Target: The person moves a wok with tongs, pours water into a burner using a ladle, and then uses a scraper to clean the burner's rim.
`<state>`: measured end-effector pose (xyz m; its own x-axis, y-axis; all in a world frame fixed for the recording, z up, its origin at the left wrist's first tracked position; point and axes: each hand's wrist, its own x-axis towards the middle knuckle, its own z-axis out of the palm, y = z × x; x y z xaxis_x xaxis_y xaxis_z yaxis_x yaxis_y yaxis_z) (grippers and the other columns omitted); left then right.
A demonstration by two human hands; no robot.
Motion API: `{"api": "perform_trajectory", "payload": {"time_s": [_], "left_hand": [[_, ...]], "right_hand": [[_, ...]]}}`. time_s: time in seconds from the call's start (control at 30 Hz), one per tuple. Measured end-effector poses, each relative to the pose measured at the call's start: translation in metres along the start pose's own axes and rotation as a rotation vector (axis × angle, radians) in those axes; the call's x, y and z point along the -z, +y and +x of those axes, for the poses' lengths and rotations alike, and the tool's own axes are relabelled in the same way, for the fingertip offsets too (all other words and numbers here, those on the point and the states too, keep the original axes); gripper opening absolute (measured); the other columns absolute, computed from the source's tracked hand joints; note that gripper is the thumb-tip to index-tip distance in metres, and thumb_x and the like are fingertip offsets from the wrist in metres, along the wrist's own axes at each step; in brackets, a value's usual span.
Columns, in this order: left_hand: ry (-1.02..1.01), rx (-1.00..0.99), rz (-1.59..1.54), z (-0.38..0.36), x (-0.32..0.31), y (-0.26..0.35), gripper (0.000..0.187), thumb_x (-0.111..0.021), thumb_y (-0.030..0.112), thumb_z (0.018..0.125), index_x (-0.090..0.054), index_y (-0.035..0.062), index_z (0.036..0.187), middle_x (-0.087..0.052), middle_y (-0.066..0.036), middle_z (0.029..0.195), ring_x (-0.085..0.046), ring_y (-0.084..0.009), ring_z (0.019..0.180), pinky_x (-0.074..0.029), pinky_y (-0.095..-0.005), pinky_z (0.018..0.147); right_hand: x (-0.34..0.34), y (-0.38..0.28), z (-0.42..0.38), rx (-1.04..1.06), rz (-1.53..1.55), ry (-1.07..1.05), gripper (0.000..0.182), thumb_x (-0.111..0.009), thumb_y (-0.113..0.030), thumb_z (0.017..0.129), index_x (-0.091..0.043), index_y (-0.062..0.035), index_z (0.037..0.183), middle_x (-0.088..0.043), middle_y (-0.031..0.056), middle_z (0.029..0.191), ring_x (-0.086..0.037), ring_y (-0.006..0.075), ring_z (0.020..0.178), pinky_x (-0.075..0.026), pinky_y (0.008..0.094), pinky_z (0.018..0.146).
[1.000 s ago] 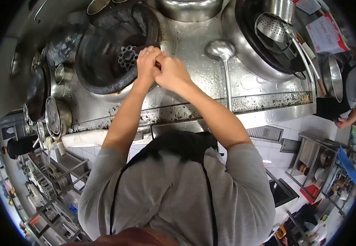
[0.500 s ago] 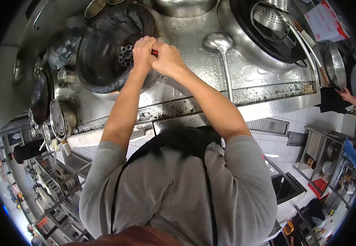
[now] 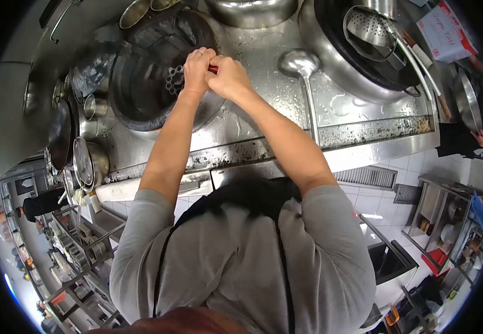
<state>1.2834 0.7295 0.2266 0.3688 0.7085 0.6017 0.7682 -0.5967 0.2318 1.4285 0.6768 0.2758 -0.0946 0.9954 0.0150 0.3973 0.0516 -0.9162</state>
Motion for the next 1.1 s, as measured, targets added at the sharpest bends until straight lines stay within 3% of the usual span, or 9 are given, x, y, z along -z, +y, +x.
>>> {"api": "perform_trajectory", "payload": {"time_s": [0.1, 0.2, 0.33, 0.43, 0.57, 0.8, 0.9, 1.0, 1.1], "left_hand": [[0.004, -0.009, 0.008, 0.001, 0.002, 0.016, 0.015, -0.071, 0.013, 0.073, -0.060, 0.0100, 0.081, -0.061, -0.012, 0.083, -0.063, -0.0350, 0.086, -0.049, -0.0459, 0.076], [0.029, 0.027, -0.023, -0.003, -0.006, 0.016, 0.014, -0.070, 0.010, 0.071, -0.060, 0.0094, 0.081, -0.061, -0.012, 0.083, -0.062, -0.0357, 0.085, -0.048, -0.0466, 0.076], [-0.012, 0.007, 0.013, 0.020, -0.004, 0.006, 0.015, -0.070, 0.011, 0.071, -0.059, 0.0091, 0.080, -0.061, -0.013, 0.083, -0.062, -0.0357, 0.085, -0.048, -0.0464, 0.076], [-0.001, 0.032, -0.043, 0.002, 0.003, 0.021, 0.016, -0.071, 0.011, 0.070, -0.059, 0.0098, 0.080, -0.061, -0.012, 0.082, -0.062, -0.0357, 0.085, -0.048, -0.0466, 0.075], [-0.007, 0.031, 0.003, 0.013, -0.010, -0.003, 0.017, -0.072, 0.011, 0.070, -0.059, 0.0096, 0.081, -0.062, -0.013, 0.084, -0.064, -0.0357, 0.086, -0.049, -0.0462, 0.075], [-0.007, 0.047, -0.007, 0.014, -0.017, -0.003, 0.016, -0.072, 0.010, 0.070, -0.060, 0.0088, 0.080, -0.062, -0.012, 0.083, -0.063, -0.0361, 0.084, -0.048, -0.0469, 0.074], [0.020, 0.043, -0.006, 0.030, -0.015, -0.003, 0.016, -0.073, 0.010, 0.070, -0.060, 0.0084, 0.079, -0.063, -0.013, 0.084, -0.063, -0.0369, 0.083, -0.049, -0.0476, 0.074], [0.020, 0.100, -0.051, 0.023, -0.014, 0.006, 0.016, -0.072, 0.010, 0.071, -0.063, 0.0073, 0.083, -0.064, -0.014, 0.085, -0.064, -0.0378, 0.084, -0.049, -0.0486, 0.074], [0.068, 0.088, -0.066, 0.019, -0.020, -0.003, 0.014, -0.071, 0.011, 0.072, -0.060, 0.0066, 0.080, -0.063, -0.015, 0.084, -0.063, -0.0386, 0.082, -0.049, -0.0495, 0.075]], "right_hand": [[0.008, 0.016, -0.003, 0.097, 0.076, -0.024, 0.028, -0.069, -0.019, 0.080, -0.075, -0.0046, 0.103, -0.076, 0.0189, 0.098, -0.074, 0.0354, 0.092, -0.056, 0.0404, 0.084], [0.008, 0.021, -0.001, 0.022, -0.081, -0.092, 0.029, -0.069, -0.018, 0.080, -0.075, -0.0049, 0.105, -0.076, 0.0182, 0.098, -0.074, 0.0341, 0.091, -0.056, 0.0395, 0.083], [0.013, 0.004, 0.019, -0.029, 0.062, -0.032, 0.030, -0.070, -0.017, 0.079, -0.076, -0.0053, 0.106, -0.076, 0.0184, 0.099, -0.074, 0.0343, 0.093, -0.056, 0.0409, 0.087], [0.021, 0.008, -0.003, 0.098, -0.039, -0.064, 0.030, -0.069, -0.017, 0.079, -0.076, -0.0048, 0.106, -0.076, 0.0188, 0.100, -0.074, 0.0348, 0.093, -0.056, 0.0415, 0.086], [0.011, 0.004, 0.022, -0.066, 0.008, -0.076, 0.032, -0.070, -0.019, 0.079, -0.077, -0.0069, 0.107, -0.076, 0.0193, 0.100, -0.074, 0.0359, 0.094, -0.056, 0.0432, 0.086], [0.017, 0.013, 0.031, -0.036, -0.052, -0.147, 0.032, -0.069, -0.022, 0.078, -0.076, -0.0074, 0.107, -0.076, 0.0179, 0.095, -0.074, 0.0323, 0.090, -0.056, 0.0398, 0.083], [0.021, 0.011, 0.048, 0.010, -0.054, -0.067, 0.029, -0.069, -0.022, 0.077, -0.077, -0.0060, 0.100, -0.075, 0.0195, 0.087, -0.075, 0.0303, 0.084, -0.056, 0.0398, 0.078], [0.041, 0.001, 0.040, 0.084, -0.146, -0.194, 0.028, -0.069, -0.021, 0.076, -0.077, -0.0045, 0.097, -0.074, 0.0197, 0.083, -0.074, 0.0317, 0.081, -0.056, 0.0415, 0.076], [0.021, 0.008, 0.046, 0.074, -0.097, -0.125, 0.028, -0.069, -0.022, 0.074, -0.077, -0.0049, 0.095, -0.073, 0.0198, 0.082, -0.074, 0.0336, 0.080, -0.055, 0.0422, 0.075]]}}
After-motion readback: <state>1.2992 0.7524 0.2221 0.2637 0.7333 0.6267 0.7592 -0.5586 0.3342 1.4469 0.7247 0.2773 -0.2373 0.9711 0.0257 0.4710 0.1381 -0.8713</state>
